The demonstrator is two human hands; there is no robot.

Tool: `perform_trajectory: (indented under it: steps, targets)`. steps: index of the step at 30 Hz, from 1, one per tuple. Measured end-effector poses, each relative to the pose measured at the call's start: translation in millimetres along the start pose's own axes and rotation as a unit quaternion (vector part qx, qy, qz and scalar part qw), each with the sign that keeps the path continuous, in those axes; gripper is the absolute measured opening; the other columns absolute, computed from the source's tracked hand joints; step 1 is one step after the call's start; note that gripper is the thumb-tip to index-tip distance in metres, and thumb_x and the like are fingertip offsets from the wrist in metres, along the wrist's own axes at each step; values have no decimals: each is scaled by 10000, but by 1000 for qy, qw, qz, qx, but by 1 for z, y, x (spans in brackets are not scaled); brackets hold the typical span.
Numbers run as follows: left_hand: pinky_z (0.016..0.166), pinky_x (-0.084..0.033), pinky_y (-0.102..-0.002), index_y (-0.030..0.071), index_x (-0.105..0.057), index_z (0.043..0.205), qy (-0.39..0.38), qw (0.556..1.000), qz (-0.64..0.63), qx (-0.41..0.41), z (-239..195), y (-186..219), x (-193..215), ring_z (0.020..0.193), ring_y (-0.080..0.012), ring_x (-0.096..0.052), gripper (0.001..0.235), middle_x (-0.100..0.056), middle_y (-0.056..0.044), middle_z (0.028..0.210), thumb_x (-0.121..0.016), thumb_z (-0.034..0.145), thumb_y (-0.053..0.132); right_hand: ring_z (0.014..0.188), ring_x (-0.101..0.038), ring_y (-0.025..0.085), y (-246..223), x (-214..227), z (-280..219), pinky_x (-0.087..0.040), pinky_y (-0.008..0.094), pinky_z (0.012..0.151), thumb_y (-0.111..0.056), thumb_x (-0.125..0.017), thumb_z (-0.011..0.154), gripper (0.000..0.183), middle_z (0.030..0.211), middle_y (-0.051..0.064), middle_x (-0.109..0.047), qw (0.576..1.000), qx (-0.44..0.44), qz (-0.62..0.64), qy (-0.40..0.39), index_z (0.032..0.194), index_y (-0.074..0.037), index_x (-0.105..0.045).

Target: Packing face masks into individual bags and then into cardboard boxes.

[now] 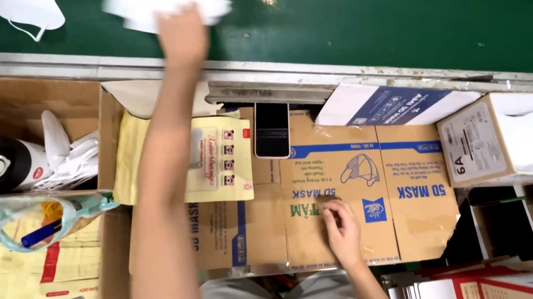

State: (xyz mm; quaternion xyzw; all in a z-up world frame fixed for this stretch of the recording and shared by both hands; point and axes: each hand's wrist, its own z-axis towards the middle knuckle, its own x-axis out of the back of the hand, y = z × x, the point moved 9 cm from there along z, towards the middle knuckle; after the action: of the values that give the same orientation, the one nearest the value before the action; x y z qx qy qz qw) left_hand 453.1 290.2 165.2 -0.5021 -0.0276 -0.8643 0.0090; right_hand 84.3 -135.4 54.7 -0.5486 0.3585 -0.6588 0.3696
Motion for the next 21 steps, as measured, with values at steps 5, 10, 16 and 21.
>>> perform_trajectory:
  steps: [5,10,16,21]
  targets:
    - [947,-509,-527,57,-632,1358,-18,926,-316,-208,-160,196,166,939,-343,-699,467,-723,-146,1099,-672,899,139,1313,-462,279,-100,21,45,-380,388,1116,-97,-754,894,576,1425,173,-465,984,169,33,44,1374,31,-462]
    - [1112,-488,-509,94,-544,1484,-172,746,-604,-222,-270,261,244,1294,-377,-545,719,-620,-187,1323,-814,831,222,1346,-475,296,-65,59,41,-384,420,1150,-99,-794,926,662,1485,202,-481,983,153,30,95,1485,43,-469]
    - [1209,-125,-652,50,-121,1609,-19,900,-402,-167,-297,213,198,1506,-499,-175,1430,-324,-319,1589,-943,580,606,1323,-652,169,-30,71,2,-484,324,1188,-11,-793,1024,494,1449,88,-712,995,102,4,-23,1481,-83,-619]
    - [1270,-59,-682,188,-182,1654,-298,799,-521,-44,-359,244,103,1489,-290,-452,1224,-547,-112,1509,-878,663,370,1520,-378,302,-43,46,-4,-309,426,1253,-93,-915,737,1099,1638,198,-378,987,107,92,-75,1619,5,-265]
